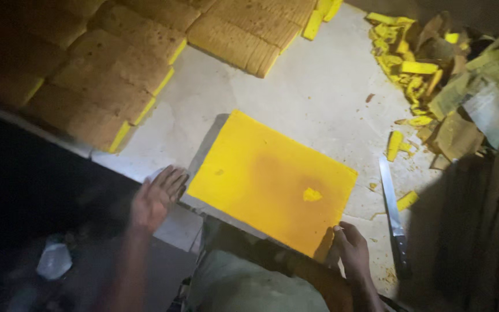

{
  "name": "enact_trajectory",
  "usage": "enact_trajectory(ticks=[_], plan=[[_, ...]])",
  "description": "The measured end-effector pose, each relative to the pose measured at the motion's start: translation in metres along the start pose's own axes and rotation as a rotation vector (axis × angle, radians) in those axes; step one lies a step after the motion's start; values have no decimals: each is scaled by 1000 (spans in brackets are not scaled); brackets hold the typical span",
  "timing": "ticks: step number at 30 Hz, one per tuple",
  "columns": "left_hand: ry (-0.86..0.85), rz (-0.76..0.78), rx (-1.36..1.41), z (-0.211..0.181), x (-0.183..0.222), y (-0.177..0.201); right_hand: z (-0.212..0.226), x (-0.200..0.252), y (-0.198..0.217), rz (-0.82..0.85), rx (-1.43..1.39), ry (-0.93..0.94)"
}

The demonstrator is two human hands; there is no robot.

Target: The person removes a newspaper from a yellow block, flips the block, and uses a knife to cut it into smaller rectangular pieces. The cut pieces are stacked on the table.

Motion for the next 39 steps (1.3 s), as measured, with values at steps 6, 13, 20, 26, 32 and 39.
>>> enact_trajectory(ticks=[6, 13, 20, 26, 32, 39], plan=[[36, 5, 511, 134, -33, -57, -25, -38, 6, -6, 17, -134], [442, 219, 557, 143, -34, -153, -4, -48, 29, 27, -279, -199], [459, 444, -114, 114, -100, -168, 61, -24, 8, -3, -880, -18], [-205, -65, -1198, 47, -157, -64, 28, 12, -21, -108, -168, 116], [-559, -444, -2221, 31, -109, -11, -95, 85, 28, -155, 572, -29], [-175, 500, -1898, 280, 3, -178, -151, 117, 40, 36, 374, -24]])
Point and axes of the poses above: each hand's wrist, its own x-axis away from the middle knuckle, its own y-axis out of the back of the hand, z = x × y, the point moved 3 cm from there along -x, towards the middle knuckle, and after that the axes turned 1 degree about -x, right-handed, at the moved point
